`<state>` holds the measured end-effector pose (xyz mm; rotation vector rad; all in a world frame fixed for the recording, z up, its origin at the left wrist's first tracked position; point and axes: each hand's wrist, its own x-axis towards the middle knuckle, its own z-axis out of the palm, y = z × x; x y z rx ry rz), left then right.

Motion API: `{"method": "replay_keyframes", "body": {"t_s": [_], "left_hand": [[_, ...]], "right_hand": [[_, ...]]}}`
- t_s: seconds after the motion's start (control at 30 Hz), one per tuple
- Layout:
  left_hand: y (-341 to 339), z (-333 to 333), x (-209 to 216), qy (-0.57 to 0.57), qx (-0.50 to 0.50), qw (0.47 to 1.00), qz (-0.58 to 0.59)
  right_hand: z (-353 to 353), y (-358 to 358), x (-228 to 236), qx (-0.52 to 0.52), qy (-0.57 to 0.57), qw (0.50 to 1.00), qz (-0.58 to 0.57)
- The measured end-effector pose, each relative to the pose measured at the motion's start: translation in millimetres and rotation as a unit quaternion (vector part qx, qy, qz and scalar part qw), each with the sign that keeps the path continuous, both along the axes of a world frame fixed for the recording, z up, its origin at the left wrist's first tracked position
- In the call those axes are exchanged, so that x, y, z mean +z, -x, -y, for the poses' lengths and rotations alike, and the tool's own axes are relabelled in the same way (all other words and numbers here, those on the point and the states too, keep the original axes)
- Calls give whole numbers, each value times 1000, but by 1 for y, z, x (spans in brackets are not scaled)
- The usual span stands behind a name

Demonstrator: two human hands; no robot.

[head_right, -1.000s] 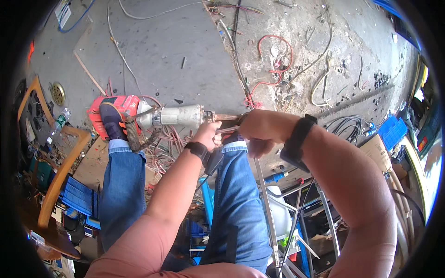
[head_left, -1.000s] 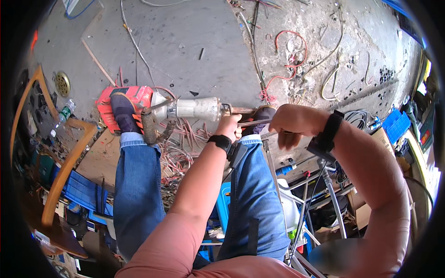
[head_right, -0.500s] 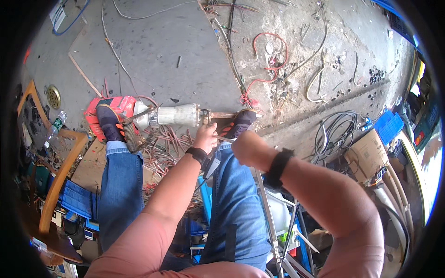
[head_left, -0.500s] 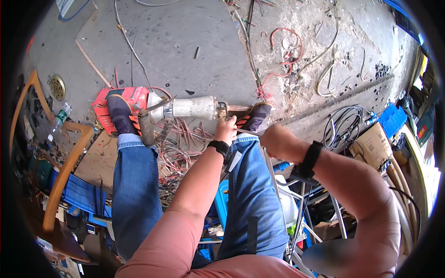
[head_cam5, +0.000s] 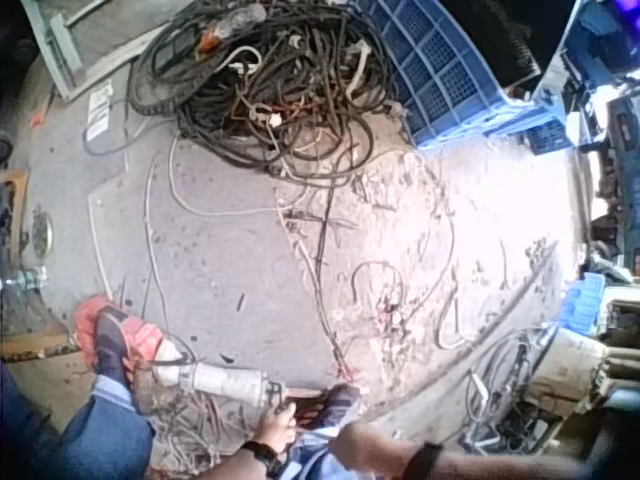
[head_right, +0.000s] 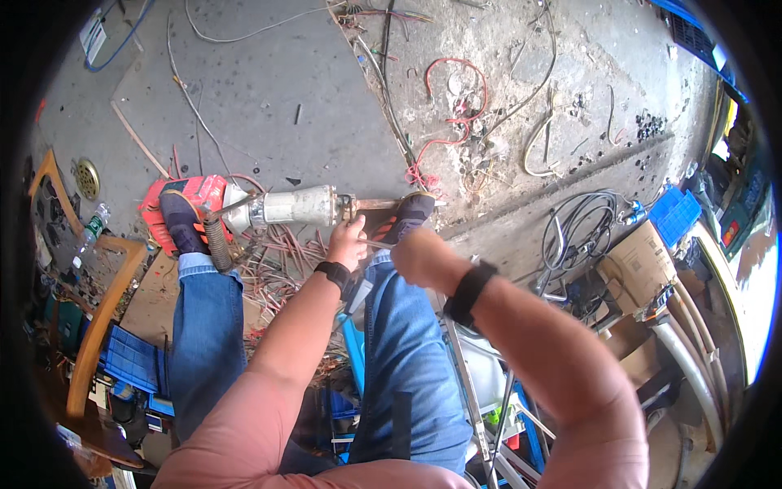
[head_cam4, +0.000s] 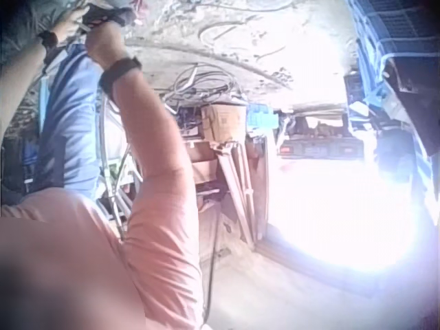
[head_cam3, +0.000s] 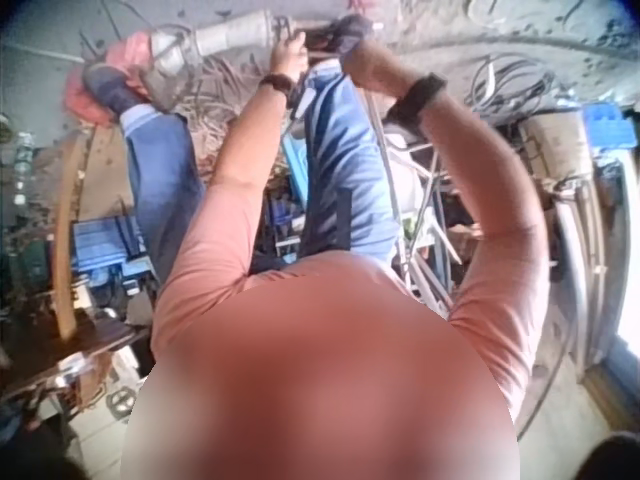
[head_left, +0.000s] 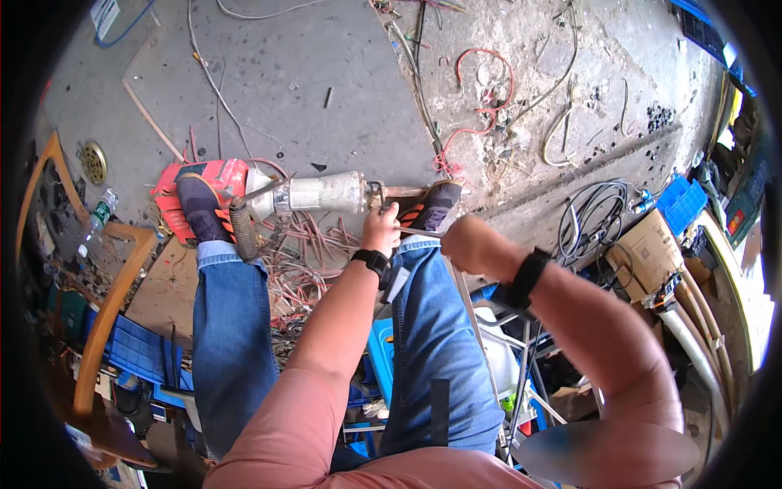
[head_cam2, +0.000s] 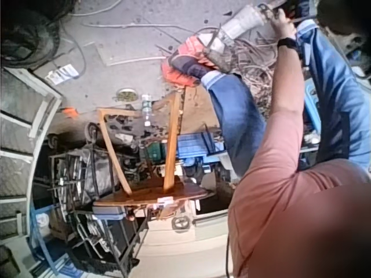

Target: Using various tools like screwdrivers and wrenches to disassemble a mechanical part of a machine.

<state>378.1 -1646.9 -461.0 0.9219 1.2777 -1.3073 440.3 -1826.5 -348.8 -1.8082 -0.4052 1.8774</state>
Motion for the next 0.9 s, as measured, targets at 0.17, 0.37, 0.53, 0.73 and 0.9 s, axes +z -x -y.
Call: {"method": "replay_keyframes", "body": {"t_s": [0.17,0.37,0.53,0.73,0.9], "left_hand": [[-16,3,-10,-37,-111,992,-41],[-28,-10,-25,4,-229,973,-41],[-41,4,-7,-19,-211,975,-67],[-70,-26,7,-58,-256,956,130],[-125,22,75,105,-9,990,94]], "right_hand": [[23,-46,-34,45,-39,998,27],[53,-98,-41,-77,118,939,-315],[83,-90,-2,18,92,973,-210],[113,-42,-4,-343,142,919,-136],[27,-11,-20,-490,6,868,-87]]}}
